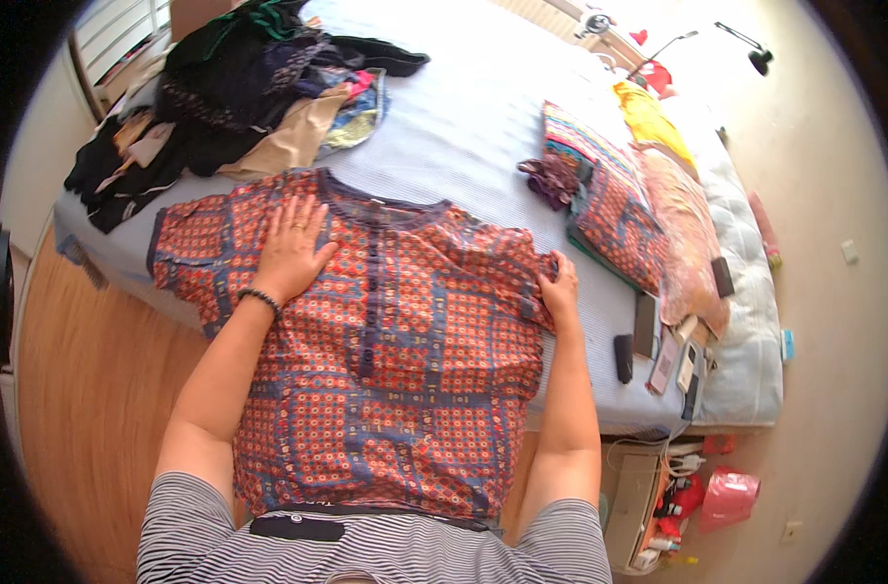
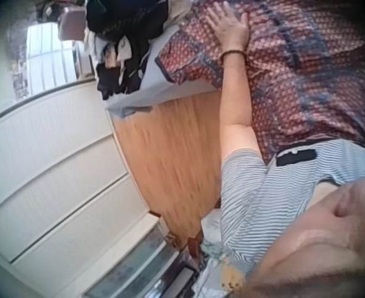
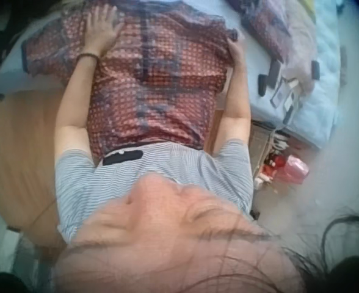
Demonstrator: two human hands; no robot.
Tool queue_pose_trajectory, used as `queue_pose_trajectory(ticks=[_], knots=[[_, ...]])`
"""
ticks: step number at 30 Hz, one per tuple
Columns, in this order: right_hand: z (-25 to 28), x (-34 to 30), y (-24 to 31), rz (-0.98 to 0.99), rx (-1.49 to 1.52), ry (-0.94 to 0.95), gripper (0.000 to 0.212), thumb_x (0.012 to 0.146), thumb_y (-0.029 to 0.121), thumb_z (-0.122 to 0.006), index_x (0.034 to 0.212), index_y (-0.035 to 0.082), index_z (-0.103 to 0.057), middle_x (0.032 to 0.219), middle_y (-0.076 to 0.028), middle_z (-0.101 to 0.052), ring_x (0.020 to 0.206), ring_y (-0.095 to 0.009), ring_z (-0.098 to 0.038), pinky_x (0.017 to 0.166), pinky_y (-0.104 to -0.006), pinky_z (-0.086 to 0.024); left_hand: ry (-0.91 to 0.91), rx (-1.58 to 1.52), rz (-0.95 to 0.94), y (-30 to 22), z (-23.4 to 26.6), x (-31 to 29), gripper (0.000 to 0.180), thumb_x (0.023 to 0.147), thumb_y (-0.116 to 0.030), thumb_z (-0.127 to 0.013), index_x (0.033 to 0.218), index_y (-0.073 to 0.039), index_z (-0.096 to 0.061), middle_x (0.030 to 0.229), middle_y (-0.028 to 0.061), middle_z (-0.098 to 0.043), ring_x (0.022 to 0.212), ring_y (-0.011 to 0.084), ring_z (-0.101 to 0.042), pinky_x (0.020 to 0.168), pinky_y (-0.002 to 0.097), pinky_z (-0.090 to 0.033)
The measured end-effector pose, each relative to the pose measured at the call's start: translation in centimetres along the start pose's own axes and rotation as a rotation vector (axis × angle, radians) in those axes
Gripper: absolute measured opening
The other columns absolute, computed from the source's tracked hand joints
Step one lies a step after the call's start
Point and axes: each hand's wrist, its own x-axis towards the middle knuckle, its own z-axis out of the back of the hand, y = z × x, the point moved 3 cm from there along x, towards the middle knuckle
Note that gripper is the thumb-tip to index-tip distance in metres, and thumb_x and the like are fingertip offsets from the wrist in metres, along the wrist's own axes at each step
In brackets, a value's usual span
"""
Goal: The person sits on the floor in front of a bed and folds a patterned short-sleeved shirt. They smooth the fabric, fold the sleeves inward, fold the shirt in half vertically, and then fold it in half again horizontally. The person uses scissors to snip a loose thread on the shirt before completing the fold.
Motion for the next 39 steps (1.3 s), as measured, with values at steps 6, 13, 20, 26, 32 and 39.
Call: queue_pose_trajectory(ticks=[6, 13, 20, 26, 32, 39], knots=[[2.7, 1.8, -0.6, -0.149, -0.403, -0.123, 0.038, 0.072, 0.003, -0.066, 0.109, 0.008, -0.061, 0.099, -0.016, -0.056, 0.097, -0.035, -0.055, 0.091, -0.0409, -0.044, -0.027, -0.028, 0.001, 0.0, 0.3, -0.2, 0.064, 0.094, -0.049, -0.046, 0.142, -0.008, -0.039, 0.152, 0.0141, -0.029, 0.143, 0.0325, -0.019, 0.117, 0.0466, -0.011], [-2.1, 2.1, 13.1, 0.335, -0.294, -0.142, 0.051, 0.071, 0.02, -0.075, 0.114, 0.0, -0.058, 0.124, -0.019, -0.055, 0.122, -0.036, -0.047, 0.102, -0.0436, -0.038, -0.074, -0.08, 0.019, 0.7, 0.3, -0.7, 0.062, 0.092, -0.046, -0.051, 0.14, -0.007, -0.043, 0.15, 0.0157, -0.032, 0.141, 0.0328, -0.024, 0.115, 0.048, -0.016], [-9.5, -1.2, 16.5, 0.26, -0.295, 0.173, 0.064, 0.092, 0.048, -0.05, 0.142, 0.008, -0.039, 0.147, -0.018, -0.036, 0.14, -0.035, -0.026, 0.112, -0.0532, -0.017, -0.514, 0.145, 0.453, 14.0, 8.9, -5.7, 0.051, 0.079, -0.03, -0.071, 0.112, 0.004, -0.055, 0.115, 0.0218, -0.054, 0.113, 0.0384, -0.049, 0.099, 0.0475, -0.038], [-10.7, -0.6, 17.3, 0.136, -0.322, 0.275, 0.068, 0.094, 0.048, -0.046, 0.144, 0.004, -0.034, 0.151, -0.016, -0.031, 0.142, -0.034, -0.022, 0.114, -0.0525, -0.013, -0.402, -0.066, 0.624, 21.1, 8.0, -9.6, 0.039, 0.079, -0.026, -0.073, 0.101, 0.004, -0.061, 0.097, 0.0147, -0.066, 0.091, 0.0289, -0.063, 0.082, 0.0392, -0.049], [-9.0, -0.8, 20.9, 0.266, -0.283, 0.127, 0.061, 0.093, 0.038, -0.053, 0.141, 0.002, -0.038, 0.149, -0.018, -0.033, 0.141, -0.036, -0.024, 0.113, -0.0512, -0.017, -0.599, -1.396, 0.839, 23.1, 6.6, -12.3, 0.017, 0.088, -0.014, -0.068, 0.097, -0.001, -0.061, 0.088, 0.0032, -0.066, 0.074, 0.0095, -0.061, 0.067, 0.0243, -0.051], [-9.8, -5.3, 30.6, 0.591, -0.109, 0.258, 0.056, 0.093, 0.033, -0.054, 0.141, 0.008, -0.04, 0.15, -0.011, -0.034, 0.141, -0.029, -0.025, 0.114, -0.0477, -0.018, -0.466, -1.65, 0.882, 24.0, 6.7, -14.1, 0.02, 0.089, -0.012, -0.066, 0.105, -0.002, -0.06, 0.098, 0.0044, -0.067, 0.085, 0.0124, -0.064, 0.075, 0.0264, -0.052]])
